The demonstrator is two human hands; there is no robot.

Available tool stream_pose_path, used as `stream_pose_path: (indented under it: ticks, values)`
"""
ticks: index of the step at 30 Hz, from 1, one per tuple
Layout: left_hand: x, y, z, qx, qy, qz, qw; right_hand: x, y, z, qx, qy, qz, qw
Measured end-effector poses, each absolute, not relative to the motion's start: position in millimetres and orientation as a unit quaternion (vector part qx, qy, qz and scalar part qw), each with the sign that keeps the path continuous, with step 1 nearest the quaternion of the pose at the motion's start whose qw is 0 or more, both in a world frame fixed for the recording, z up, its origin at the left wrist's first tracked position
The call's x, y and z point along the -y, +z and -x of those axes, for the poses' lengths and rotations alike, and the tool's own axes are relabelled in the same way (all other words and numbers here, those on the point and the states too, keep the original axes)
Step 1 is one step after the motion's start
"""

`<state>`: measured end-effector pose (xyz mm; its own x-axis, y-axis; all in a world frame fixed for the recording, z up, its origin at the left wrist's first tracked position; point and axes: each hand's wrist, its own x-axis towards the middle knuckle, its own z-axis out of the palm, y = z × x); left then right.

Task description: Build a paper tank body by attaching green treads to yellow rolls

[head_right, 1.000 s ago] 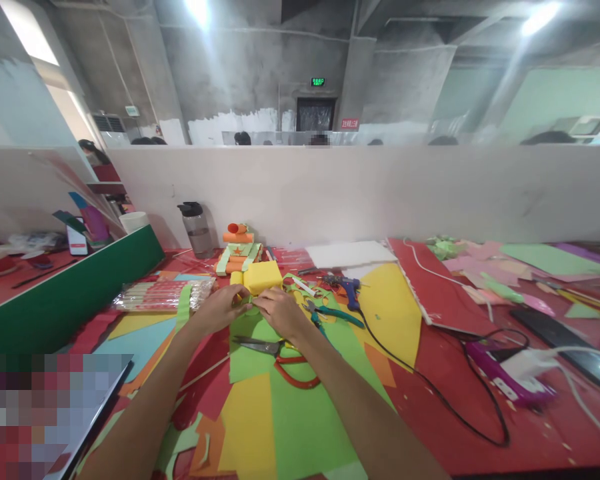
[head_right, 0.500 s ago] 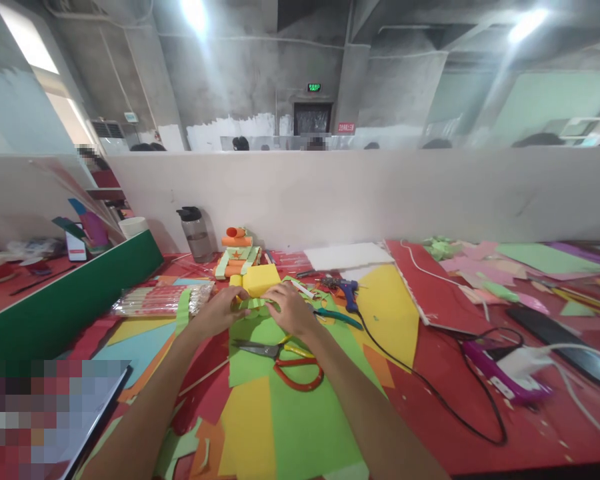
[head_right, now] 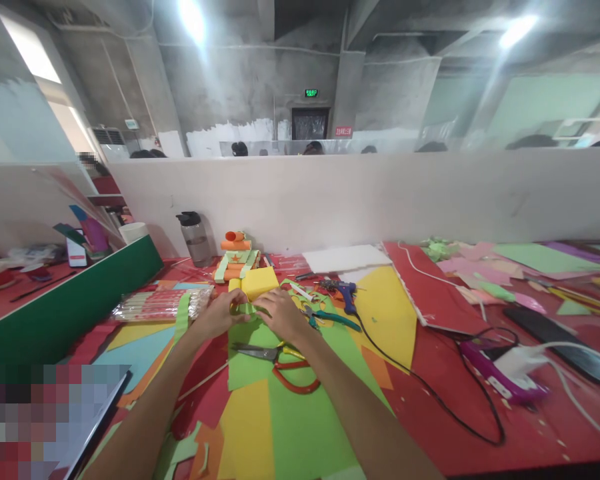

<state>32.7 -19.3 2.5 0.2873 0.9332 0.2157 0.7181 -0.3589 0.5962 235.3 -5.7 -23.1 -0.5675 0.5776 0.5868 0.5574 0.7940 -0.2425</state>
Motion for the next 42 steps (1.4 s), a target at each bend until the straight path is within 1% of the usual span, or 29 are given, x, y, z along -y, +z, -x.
stream_pose_path:
  ticks: [4, 10, 14, 19, 29, 32, 42]
  values:
    - [16.3, 0.1, -32.1, -0.52, 0.278, -0.776, 0.224, 5.1, -25.6, -231.6, 0.88, 0.022, 0.326, 0.346]
    - [12.5, -3.6, -34.9, -0.519, 0.332, -0.738, 0.274, 6.9, -23.0, -232.0, 0.865, 0.052, 0.338, 0.367]
    - [12.5, -7.0, -44.3, -0.552, 0.347, -0.717, 0.246, 9.0, -21.7, -231.9, 0.855, 0.058, 0.362, 0.368]
    - [17.6, -8.4, -59.6, -0.605, 0.335, -0.706, 0.155, 9.2, -22.7, -232.6, 0.849, 0.059, 0.378, 0.365]
    - [20.7, -14.0, -75.5, -0.653, 0.321, -0.68, 0.088, 8.6, -13.8, -246.4, 0.841, 0.078, 0.351, 0.404]
    - [20.5, -15.6, -77.7, -0.654, 0.328, -0.677, 0.084, 9.4, -11.2, -248.6, 0.841, 0.075, 0.349, 0.407]
    - [19.4, -13.2, -73.0, -0.61, 0.372, -0.688, 0.128, 14.7, -12.7, -237.4, 0.837, 0.078, 0.389, 0.378]
